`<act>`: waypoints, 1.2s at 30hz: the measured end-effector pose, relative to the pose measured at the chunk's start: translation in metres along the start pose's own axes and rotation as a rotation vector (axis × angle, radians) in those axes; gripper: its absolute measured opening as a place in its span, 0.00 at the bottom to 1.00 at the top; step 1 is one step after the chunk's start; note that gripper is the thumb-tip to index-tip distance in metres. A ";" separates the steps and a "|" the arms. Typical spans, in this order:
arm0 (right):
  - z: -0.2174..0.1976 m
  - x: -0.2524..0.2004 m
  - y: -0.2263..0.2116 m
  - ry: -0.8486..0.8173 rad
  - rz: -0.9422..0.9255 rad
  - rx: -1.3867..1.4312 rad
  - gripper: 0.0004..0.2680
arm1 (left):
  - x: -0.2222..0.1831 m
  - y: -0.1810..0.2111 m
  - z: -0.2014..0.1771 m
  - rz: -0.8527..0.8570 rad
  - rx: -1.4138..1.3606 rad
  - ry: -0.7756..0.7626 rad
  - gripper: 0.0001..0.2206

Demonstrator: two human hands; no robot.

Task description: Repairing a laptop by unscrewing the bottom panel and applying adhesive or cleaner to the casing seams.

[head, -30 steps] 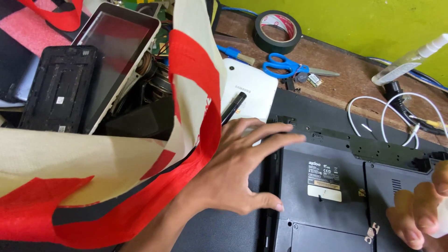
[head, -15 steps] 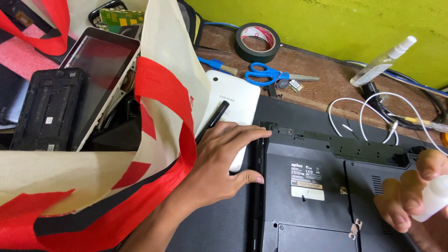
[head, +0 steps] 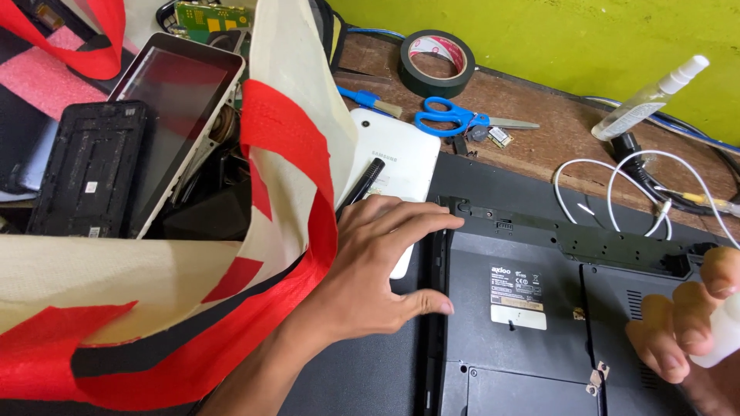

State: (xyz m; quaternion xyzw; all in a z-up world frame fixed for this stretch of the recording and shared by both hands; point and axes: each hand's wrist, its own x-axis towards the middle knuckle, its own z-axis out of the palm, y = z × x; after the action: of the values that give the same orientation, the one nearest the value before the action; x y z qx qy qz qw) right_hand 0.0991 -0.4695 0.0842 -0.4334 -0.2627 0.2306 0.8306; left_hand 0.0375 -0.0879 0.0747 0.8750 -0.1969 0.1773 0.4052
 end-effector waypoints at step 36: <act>0.056 0.008 0.123 -0.145 0.052 -0.542 0.12 | -0.076 -0.076 -0.028 -0.160 -0.564 0.042 0.22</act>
State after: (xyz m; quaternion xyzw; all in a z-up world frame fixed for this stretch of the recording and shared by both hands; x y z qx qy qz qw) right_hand 0.0503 -0.3673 0.0099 -0.6288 -0.3624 0.2036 0.6571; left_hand 0.0050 -0.0057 0.0074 0.7366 -0.1604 0.1012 0.6492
